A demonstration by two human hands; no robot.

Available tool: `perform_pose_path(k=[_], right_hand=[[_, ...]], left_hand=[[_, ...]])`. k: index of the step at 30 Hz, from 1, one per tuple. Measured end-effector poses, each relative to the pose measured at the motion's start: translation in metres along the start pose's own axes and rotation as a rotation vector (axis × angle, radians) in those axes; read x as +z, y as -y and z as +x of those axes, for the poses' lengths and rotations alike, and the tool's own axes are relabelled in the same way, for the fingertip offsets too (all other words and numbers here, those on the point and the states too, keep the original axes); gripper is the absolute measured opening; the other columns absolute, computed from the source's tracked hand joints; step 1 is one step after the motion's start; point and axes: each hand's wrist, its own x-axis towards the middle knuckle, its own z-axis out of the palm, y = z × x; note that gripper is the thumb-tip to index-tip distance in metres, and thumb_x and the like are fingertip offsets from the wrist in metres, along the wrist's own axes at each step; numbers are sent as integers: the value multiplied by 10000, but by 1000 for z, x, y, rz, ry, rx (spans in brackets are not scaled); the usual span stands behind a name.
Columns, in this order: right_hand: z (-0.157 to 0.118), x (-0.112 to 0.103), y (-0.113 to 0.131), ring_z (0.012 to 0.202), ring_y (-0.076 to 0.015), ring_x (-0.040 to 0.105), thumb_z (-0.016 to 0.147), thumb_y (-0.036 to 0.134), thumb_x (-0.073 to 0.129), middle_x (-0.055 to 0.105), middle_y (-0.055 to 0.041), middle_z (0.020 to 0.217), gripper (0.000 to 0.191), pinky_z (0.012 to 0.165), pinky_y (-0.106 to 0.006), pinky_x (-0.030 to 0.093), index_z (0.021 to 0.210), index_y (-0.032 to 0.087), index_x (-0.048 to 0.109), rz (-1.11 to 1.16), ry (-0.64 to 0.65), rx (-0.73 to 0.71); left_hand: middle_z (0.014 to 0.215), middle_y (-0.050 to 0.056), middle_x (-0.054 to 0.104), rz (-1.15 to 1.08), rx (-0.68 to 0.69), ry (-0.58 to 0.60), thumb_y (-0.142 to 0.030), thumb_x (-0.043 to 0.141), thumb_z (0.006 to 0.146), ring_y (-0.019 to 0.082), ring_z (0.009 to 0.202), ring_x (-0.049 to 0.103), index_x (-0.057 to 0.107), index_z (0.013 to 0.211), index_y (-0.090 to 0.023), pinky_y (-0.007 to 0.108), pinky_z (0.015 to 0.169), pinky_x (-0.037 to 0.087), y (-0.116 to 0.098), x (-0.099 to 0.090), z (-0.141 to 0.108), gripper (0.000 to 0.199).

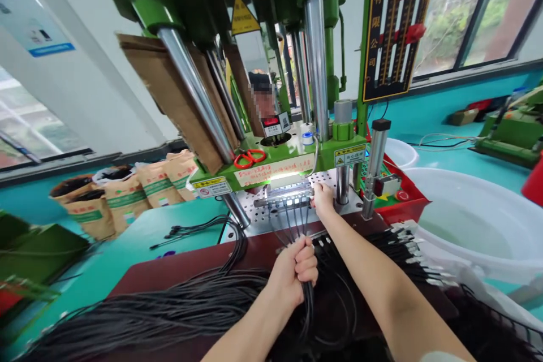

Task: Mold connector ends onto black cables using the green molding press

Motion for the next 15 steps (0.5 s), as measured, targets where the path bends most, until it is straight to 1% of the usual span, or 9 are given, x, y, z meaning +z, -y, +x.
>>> perform_pose_path(k=[3, 6, 9, 11, 13, 14, 15], right_hand=[[-6, -7, -1, 344, -25, 363, 875, 315, 469, 440, 79, 510, 221, 304, -140, 278, 757, 135, 520, 3, 10, -2], [-13, -13, -3, 335, -41, 382, 835, 279, 476, 470, 61, 496, 165, 288, -150, 261, 742, 147, 512, 2, 40, -20], [-22, -11, -5, 317, -76, 397, 767, 251, 464, 481, 41, 445, 100, 267, -177, 259, 714, 179, 510, -17, 55, -40], [-26, -9, -6, 311, -97, 408, 730, 252, 458, 484, 29, 415, 84, 257, -188, 252, 705, 193, 512, -39, 60, -45], [-28, -7, -6, 307, -102, 413, 713, 254, 452, 497, 19, 406, 91, 257, -184, 247, 720, 190, 516, -58, 59, -45], [-28, -8, -6, 302, -98, 407, 710, 253, 446, 500, 16, 403, 105, 259, -180, 246, 735, 183, 521, -66, 58, -46], [-27, -10, -4, 294, -93, 395, 709, 249, 441, 500, 15, 398, 120, 260, -176, 244, 749, 174, 526, -75, 61, -46]], left_hand=[[443, -96, 176, 84, -32, 51, -258, 522, 797, 4, 329, 148, 483, 675, -131, 130, 342, 59, 11, -18, -20, 180], [446, -95, 197, 66, -18, 101, -280, 606, 740, 4, 343, 150, 497, 705, -137, 134, 353, 62, 15, -31, -32, 183], [434, -95, 204, 53, -22, 141, -298, 629, 722, 7, 343, 150, 500, 709, -140, 142, 361, 60, 20, -35, -41, 204], [424, -90, 224, 128, -95, 209, -321, 622, 727, 15, 338, 160, 505, 705, -144, 158, 364, 68, 26, -36, -50, 213], [411, -85, 245, 218, -169, 305, -354, 621, 723, 24, 328, 163, 506, 696, -151, 175, 361, 71, 32, -38, -64, 235], [403, -83, 255, 253, -173, 341, -369, 629, 711, 27, 323, 162, 503, 686, -155, 180, 357, 68, 32, -40, -73, 250], [397, -83, 260, 270, -131, 348, -381, 638, 700, 29, 317, 161, 499, 671, -159, 183, 352, 67, 28, -42, -83, 263]])
